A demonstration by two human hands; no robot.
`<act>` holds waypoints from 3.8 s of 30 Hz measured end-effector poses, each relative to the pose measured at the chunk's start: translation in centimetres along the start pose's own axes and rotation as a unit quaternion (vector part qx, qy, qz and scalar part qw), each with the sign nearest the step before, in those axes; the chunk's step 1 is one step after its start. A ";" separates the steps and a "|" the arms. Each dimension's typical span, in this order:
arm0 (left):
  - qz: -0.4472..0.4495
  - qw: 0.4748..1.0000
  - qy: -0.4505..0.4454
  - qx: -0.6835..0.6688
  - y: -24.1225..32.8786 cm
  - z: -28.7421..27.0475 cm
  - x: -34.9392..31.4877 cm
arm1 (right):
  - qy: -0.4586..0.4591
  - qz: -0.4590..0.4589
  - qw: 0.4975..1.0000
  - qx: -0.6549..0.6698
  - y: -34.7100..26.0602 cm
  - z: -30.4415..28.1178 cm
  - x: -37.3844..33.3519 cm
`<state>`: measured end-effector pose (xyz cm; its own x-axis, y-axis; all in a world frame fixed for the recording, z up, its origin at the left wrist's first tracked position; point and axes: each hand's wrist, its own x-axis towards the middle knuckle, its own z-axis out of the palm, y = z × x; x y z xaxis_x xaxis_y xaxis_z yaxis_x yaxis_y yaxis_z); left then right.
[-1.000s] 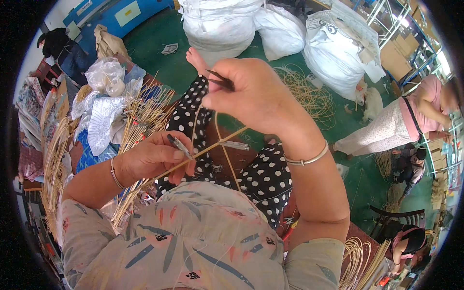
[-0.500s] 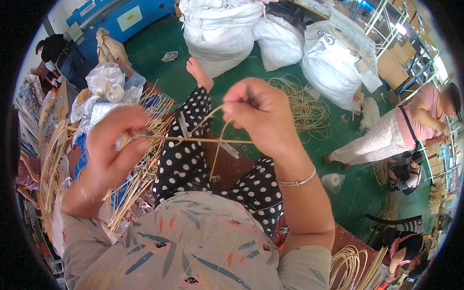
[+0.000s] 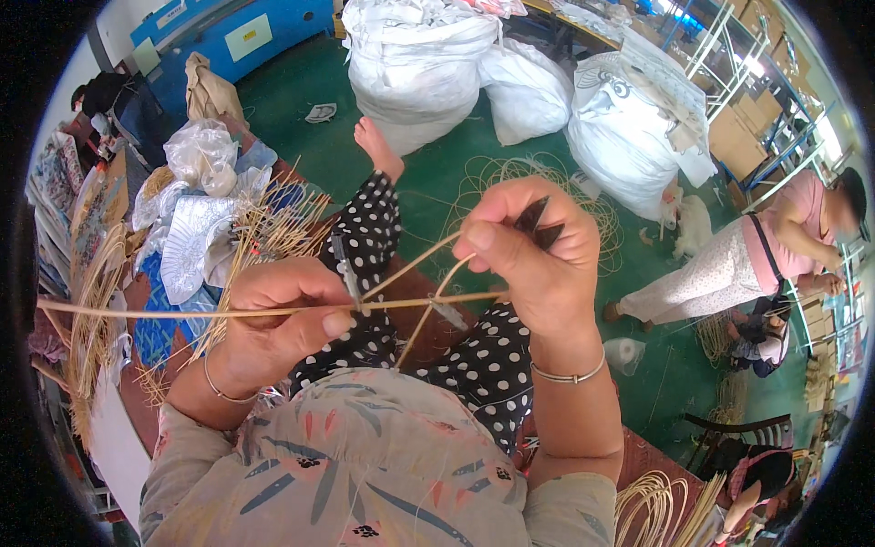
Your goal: The person sits on the floor and assembles bamboo sticks into a cross-shaped structure. They use a red-handled tool to secure the intersection of the sticks with a thin white string, wrapping it tightly around the center. The person repeatedly picks up sticks, aligns them, and ties them together.
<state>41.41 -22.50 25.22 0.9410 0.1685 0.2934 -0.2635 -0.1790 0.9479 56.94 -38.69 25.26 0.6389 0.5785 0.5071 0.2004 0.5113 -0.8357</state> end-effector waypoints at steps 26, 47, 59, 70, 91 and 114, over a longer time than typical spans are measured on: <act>0.184 0.958 -0.006 0.220 -1.5 -0.6 1.8 | -0.432 0.000 0.856 0.285 -0.8 6.0 -4.0; 0.187 0.963 -0.179 0.075 0.1 -1.0 1.1 | -0.475 0.307 0.821 -0.078 1.8 3.7 1.0; 0.302 0.918 0.034 0.255 2.0 -1.2 1.0 | -0.189 0.070 0.956 -0.215 -2.4 5.5 -4.5; 0.316 0.886 0.009 0.341 1.8 -0.8 -1.0 | -0.172 -0.303 0.797 -0.494 -2.9 6.0 -3.9; 0.189 0.928 -0.318 0.053 -0.9 -0.4 -0.8 | -0.466 0.462 0.751 -0.073 -0.6 4.9 1.1; 0.234 0.936 -0.177 0.193 0.1 0.7 -0.8 | -0.404 0.364 0.839 -0.008 3.4 3.5 -1.3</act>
<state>40.79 -23.29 24.96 0.7705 -0.3355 0.5420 -0.6331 -0.5014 0.5897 54.18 -35.49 22.52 -0.1138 0.9792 -0.1677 -0.0098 -0.1699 -0.9854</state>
